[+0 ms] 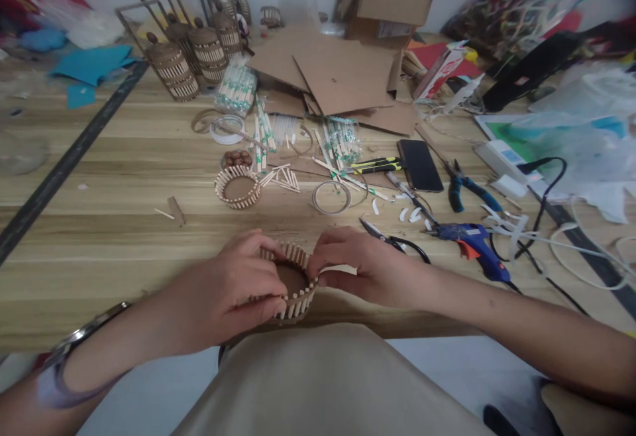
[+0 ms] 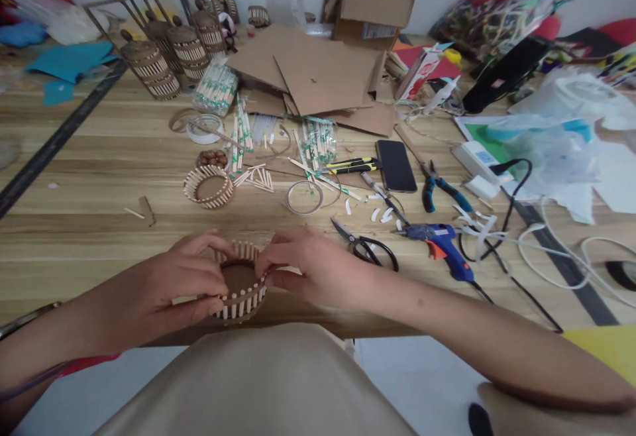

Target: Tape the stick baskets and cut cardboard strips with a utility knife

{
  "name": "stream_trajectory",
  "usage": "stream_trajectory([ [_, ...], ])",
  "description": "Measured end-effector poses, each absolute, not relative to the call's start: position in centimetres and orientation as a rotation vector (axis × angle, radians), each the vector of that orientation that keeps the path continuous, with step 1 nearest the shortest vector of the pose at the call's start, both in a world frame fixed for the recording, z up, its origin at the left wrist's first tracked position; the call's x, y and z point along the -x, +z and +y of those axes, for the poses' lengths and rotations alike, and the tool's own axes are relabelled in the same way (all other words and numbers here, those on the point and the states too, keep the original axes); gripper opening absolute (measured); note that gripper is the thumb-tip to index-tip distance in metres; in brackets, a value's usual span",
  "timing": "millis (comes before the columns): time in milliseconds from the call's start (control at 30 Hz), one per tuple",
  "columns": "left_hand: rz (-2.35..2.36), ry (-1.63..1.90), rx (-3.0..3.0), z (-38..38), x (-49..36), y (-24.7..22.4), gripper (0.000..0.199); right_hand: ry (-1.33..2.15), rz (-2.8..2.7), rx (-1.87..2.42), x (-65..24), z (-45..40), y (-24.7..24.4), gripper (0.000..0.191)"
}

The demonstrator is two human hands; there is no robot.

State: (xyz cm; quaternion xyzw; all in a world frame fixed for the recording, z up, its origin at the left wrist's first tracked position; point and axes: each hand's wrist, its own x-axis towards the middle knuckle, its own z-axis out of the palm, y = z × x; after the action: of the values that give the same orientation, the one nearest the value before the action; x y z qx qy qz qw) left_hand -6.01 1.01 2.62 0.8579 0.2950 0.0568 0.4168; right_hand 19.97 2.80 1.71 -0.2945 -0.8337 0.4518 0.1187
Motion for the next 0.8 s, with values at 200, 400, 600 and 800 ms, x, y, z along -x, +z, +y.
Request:
stream_trajectory([
  [200,0.799,0.163,-2.300,1.7,6.9,0.4,0.016,1.061,-2.448,0.941,-20.1,1.7,0.2,0.010],
  [400,0.829,0.200,-2.462,1.2,4.2,-1.3,0.020,0.837,-2.461,1.030,-19.0,-0.1,-1.7,0.012],
  [600,0.866,0.318,-2.428,0.8,2.8,-1.8,0.026,0.446,-2.315,1.273,-21.6,-1.6,-3.7,0.029],
  [800,0.850,0.394,-2.473,1.2,3.7,-1.8,0.034,0.243,-2.142,2.156,-28.9,-2.9,-6.3,0.025],
])
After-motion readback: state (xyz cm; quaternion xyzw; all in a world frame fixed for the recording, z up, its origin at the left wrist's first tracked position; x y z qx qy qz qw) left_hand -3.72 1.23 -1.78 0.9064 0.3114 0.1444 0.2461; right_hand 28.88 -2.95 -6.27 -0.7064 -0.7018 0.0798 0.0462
